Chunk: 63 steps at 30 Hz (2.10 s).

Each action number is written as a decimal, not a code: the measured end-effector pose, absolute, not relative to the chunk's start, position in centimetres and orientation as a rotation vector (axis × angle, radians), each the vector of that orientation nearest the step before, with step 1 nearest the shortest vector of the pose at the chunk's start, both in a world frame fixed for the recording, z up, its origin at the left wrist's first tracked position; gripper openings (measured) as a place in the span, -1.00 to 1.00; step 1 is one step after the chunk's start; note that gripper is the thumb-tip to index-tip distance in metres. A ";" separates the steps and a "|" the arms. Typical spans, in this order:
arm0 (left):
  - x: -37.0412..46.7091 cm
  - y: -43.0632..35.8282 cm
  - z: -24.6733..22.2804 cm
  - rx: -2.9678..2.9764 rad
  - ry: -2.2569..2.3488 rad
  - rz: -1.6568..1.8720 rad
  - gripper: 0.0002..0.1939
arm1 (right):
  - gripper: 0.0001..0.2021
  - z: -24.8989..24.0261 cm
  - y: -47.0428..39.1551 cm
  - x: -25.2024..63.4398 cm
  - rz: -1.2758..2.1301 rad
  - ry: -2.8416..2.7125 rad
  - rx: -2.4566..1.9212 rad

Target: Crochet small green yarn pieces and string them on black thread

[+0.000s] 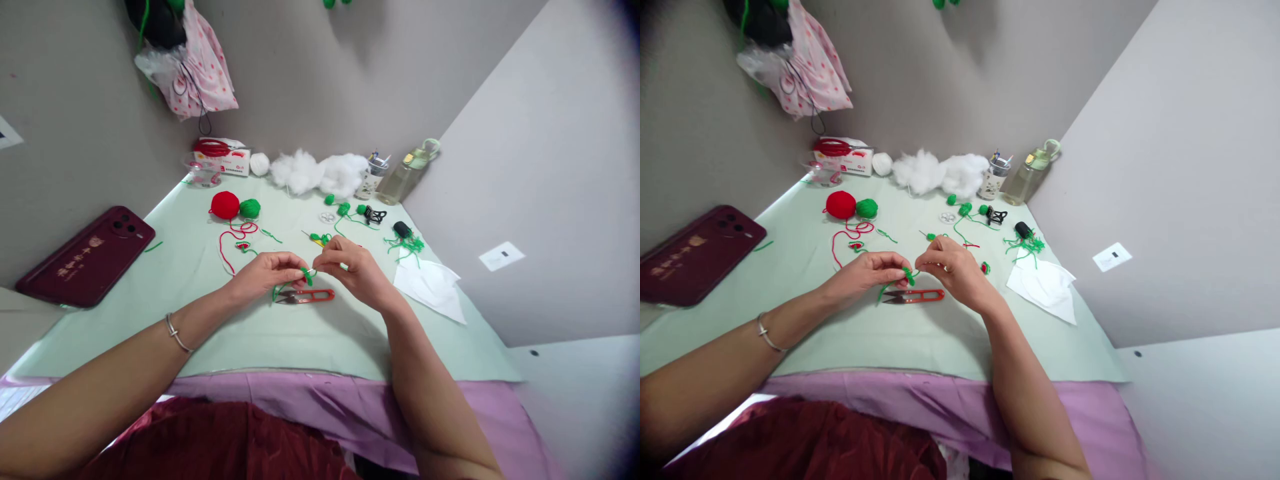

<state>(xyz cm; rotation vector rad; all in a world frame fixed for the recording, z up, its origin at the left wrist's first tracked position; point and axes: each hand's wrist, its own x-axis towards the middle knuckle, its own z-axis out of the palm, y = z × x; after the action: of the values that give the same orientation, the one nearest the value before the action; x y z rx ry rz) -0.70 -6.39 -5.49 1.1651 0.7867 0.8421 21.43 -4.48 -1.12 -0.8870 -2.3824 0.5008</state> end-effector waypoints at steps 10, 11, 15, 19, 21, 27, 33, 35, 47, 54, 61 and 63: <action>-0.4 -6.5 -5.3 1.114 0.782 0.914 -0.81 | -0.88 -2.8 -4.2 20.3 0.535 -2.263 -1.035; -0.3 -6.5 -5.4 1.105 0.790 0.919 -0.80 | -0.86 -2.8 -4.4 20.2 0.567 -2.246 -1.023; -0.2 -6.3 -5.8 1.066 0.823 0.948 -0.74 | -0.82 -2.6 -5.1 19.6 0.605 -2.283 -0.911; -0.1 -6.4 -5.9 1.073 0.840 0.950 -0.72 | -0.81 -2.9 -5.4 19.3 0.348 -2.396 -0.874; -0.1 -6.4 -5.8 1.094 0.841 0.931 -0.71 | -0.80 -3.1 -5.5 19.2 0.238 -2.409 -0.887; -0.3 -6.3 -5.7 1.122 0.831 0.927 -0.76 | -0.87 -2.1 -6.0 18.9 0.745 -2.018 -0.733; -0.2 -6.3 -6.1 1.138 0.883 0.882 -0.80 | -0.85 -0.2 -5.8 20.1 1.325 -1.563 -0.657; -0.2 -6.3 -5.9 1.146 0.879 0.873 -0.80 | -0.84 0.2 -5.2 20.9 1.262 -1.395 -0.624; -0.6 -6.3 -6.0 1.148 0.822 0.900 -0.78 | -0.93 -0.5 -4.6 21.6 0.758 -1.981 -0.929; -0.5 -6.3 -5.9 1.142 0.800 0.933 -0.80 | -0.85 -1.0 -4.4 21.7 0.411 -2.288 -0.937; -0.5 -6.4 -5.6 1.145 0.803 0.931 -0.82 | -0.85 -1.1 -4.4 21.8 0.360 -2.331 -0.940; -0.5 -6.4 -5.6 1.143 0.803 0.923 -0.82 | -0.85 -1.2 -4.4 21.8 0.342 -2.338 -0.935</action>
<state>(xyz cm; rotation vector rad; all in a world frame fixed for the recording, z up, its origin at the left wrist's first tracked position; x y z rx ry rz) -0.49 -6.38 -5.56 1.1434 0.8029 0.9229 21.76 -4.37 -1.22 -0.9353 -2.3383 0.3419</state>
